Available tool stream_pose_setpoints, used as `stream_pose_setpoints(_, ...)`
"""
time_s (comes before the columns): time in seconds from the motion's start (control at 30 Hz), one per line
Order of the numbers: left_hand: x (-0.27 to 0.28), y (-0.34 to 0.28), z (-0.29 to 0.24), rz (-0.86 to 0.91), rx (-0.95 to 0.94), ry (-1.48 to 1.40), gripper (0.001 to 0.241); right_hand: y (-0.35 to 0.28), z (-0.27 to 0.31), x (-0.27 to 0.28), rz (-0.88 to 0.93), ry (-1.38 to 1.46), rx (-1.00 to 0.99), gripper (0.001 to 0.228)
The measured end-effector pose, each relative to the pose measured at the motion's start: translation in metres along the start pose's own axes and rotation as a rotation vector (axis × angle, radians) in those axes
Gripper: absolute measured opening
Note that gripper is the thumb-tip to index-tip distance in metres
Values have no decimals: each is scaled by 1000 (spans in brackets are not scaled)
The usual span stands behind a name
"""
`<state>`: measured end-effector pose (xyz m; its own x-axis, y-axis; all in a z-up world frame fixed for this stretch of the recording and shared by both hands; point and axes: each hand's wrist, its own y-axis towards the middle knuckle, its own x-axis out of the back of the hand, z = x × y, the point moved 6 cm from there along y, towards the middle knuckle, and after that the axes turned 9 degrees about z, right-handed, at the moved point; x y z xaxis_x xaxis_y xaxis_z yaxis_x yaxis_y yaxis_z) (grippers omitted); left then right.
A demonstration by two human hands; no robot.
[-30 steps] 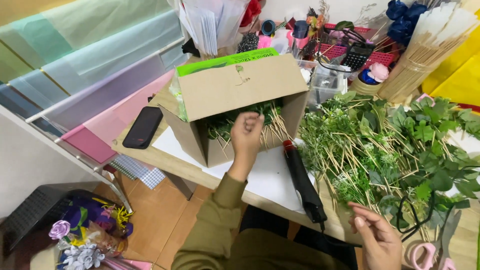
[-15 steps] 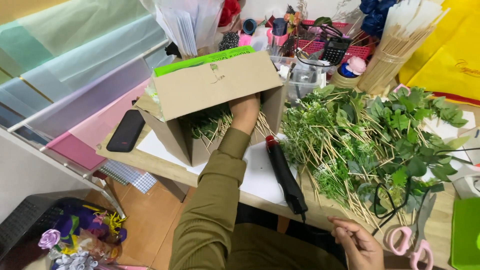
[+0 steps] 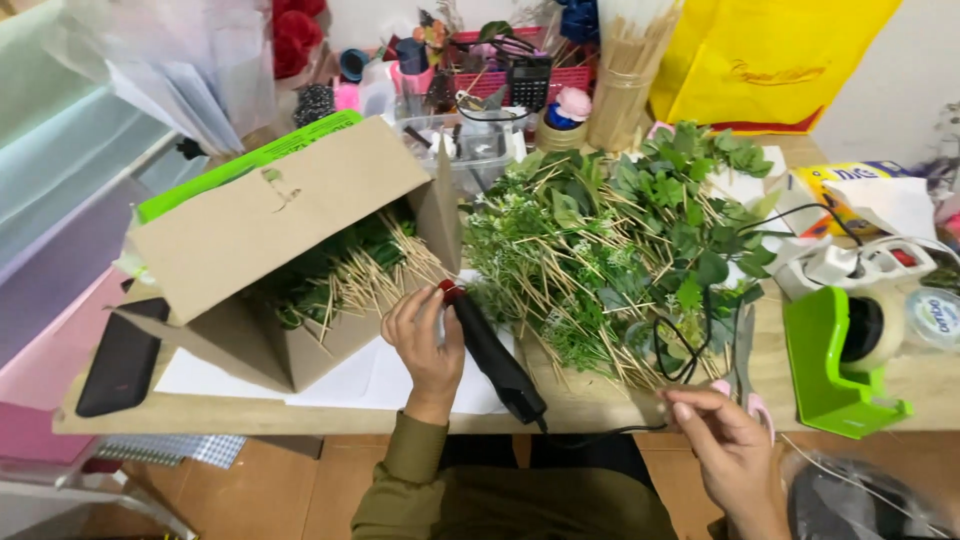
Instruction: The person uses a heat gun to warm the stems of artificial greenery, then trims the stems with scissors. They arrange the prepared stems into a cardboard box, adjusting the placement to fit them neatly.
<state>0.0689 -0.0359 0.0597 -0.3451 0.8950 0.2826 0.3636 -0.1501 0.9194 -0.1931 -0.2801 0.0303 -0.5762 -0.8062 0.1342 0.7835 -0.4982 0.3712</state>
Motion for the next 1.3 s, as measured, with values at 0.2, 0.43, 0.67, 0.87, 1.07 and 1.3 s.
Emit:
stream_pose_setpoints(0.2, -5, -4, 9, 87, 24, -26, 21, 74, 60, 23, -6, -498, 280, 18)
stream_pose_setpoints(0.43, -15, -4, 16, 91, 83, -136, 26, 217, 52, -8, 50, -635, 330, 12)
stream_pose_setpoints(0.67, -17, 0, 20, 113, 118, -91, 28, 315, -6, -82, 360, -1134, 243, 16)
stream_pose_setpoints(0.87, -21, -3, 28, 125, 158, -92, 29, 364, -81, -85, 372, -1355, 67, 27)
stream_pose_setpoints(1.07, -26, -6, 35, 163, 195, -111, 29, 360, -64, -62, 353, -931, -25, 18)
stream_pose_setpoints(1.3, -27, -8, 36, 212, 233, -147, 30, 338, -8, -25, 138, -480, 64, 12)
